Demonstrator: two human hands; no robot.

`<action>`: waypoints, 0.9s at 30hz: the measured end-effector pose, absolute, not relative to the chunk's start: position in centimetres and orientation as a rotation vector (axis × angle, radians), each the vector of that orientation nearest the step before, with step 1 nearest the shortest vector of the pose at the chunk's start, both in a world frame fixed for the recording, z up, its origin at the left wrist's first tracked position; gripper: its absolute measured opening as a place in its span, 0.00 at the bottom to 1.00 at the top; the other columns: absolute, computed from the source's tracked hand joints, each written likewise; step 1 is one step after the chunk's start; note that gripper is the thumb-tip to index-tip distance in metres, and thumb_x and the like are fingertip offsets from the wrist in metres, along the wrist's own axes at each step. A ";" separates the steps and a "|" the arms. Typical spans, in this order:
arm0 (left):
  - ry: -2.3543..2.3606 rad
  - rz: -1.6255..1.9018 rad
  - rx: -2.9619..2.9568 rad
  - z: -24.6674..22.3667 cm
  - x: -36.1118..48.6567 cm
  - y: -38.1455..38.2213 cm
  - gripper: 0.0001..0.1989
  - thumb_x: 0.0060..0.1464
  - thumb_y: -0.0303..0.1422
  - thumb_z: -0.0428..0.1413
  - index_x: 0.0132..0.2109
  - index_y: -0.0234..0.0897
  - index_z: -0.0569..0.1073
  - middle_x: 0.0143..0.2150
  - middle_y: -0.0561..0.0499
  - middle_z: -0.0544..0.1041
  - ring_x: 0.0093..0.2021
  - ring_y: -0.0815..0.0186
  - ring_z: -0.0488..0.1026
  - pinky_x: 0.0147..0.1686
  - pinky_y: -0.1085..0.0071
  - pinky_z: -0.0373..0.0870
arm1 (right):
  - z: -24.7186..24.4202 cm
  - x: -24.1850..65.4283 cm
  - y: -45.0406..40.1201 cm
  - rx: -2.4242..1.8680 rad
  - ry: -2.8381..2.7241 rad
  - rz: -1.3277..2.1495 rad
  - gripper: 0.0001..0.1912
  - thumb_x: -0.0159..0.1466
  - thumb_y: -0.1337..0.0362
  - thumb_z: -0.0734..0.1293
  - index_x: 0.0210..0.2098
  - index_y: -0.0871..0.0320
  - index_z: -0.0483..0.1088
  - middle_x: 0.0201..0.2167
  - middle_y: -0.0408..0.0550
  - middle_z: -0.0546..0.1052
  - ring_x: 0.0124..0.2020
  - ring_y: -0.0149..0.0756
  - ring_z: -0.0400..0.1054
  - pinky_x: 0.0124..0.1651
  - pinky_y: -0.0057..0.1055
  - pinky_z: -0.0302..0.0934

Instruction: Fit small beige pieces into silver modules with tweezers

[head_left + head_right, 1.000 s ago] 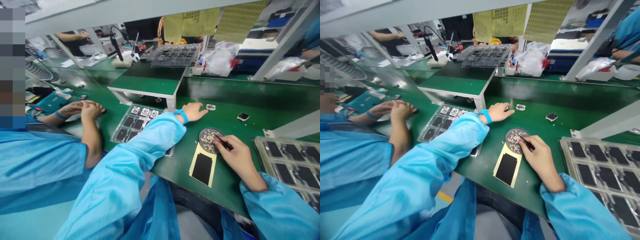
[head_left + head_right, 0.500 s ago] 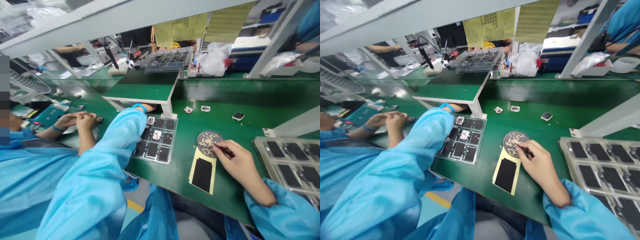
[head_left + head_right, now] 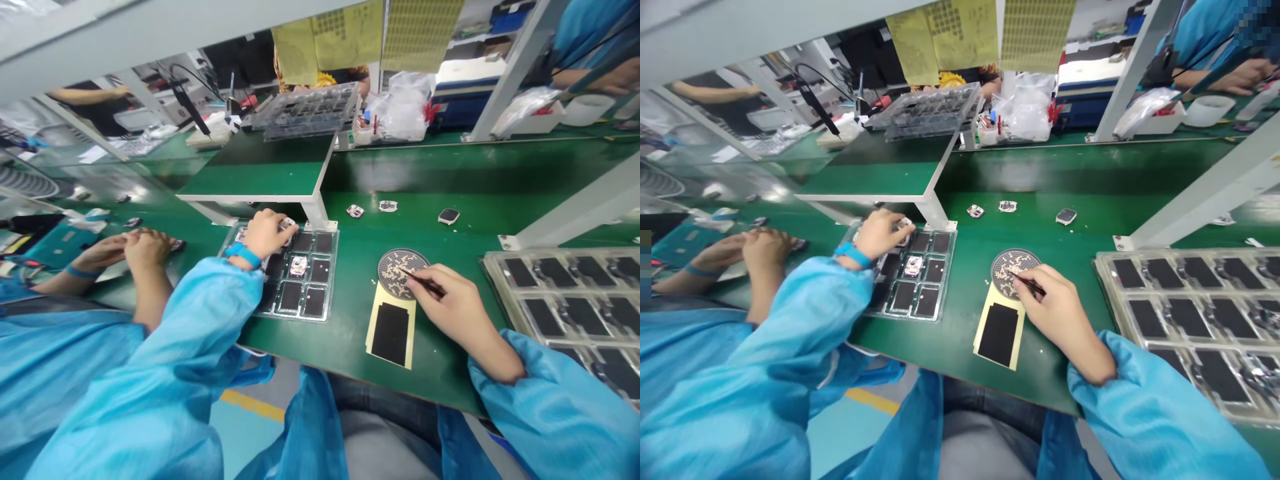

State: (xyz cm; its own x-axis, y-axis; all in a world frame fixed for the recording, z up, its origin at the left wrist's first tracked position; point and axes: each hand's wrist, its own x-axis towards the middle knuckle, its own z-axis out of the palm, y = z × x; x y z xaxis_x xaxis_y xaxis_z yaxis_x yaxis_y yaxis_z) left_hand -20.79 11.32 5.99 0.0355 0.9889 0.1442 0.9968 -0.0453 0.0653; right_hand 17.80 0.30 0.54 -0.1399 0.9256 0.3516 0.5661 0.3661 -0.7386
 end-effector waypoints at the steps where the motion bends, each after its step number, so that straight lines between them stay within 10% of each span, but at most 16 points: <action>1: -2.048 -0.216 -2.270 5.8 -20.6 10.2 0.23 0.64 0.48 0.55 0.56 0.37 0.77 0.52 0.39 0.76 0.55 0.49 0.71 0.58 0.53 0.68 | 0.6 17.8 0.3 -1.301 -1.822 0.563 0.06 0.68 0.61 0.69 0.41 0.55 0.78 0.34 0.46 0.77 0.28 0.33 0.68 0.30 0.33 0.63; 17: -1.705 0.195 -2.604 4.5 -6.5 17.6 0.33 0.59 0.22 0.49 0.71 0.39 0.63 0.71 0.38 0.63 0.66 0.46 0.63 0.59 0.50 0.64 | 2.3 18.2 0.6 -1.172 -1.702 0.628 0.09 0.69 0.60 0.69 0.36 0.55 0.80 0.35 0.49 0.80 0.37 0.39 0.74 0.40 0.36 0.68; 27: -1.785 -0.141 -2.773 5.0 -6.5 19.6 0.17 0.52 0.36 0.61 0.47 0.31 0.79 0.52 0.37 0.76 0.53 0.48 0.73 0.55 0.57 0.69 | 2.0 18.2 0.4 -1.175 -1.381 1.306 0.20 0.65 0.45 0.70 0.39 0.57 0.72 0.23 0.43 0.78 0.22 0.33 0.73 0.28 0.30 0.69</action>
State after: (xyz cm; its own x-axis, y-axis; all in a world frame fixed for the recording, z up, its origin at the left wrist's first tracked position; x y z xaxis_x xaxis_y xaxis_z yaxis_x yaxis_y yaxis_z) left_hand -6.45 19.57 5.04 0.4153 0.9096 -0.0149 0.8960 -0.4062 0.1794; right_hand 18.21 0.45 2.03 -0.1694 0.9855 -0.0103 0.0650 0.0007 -0.9979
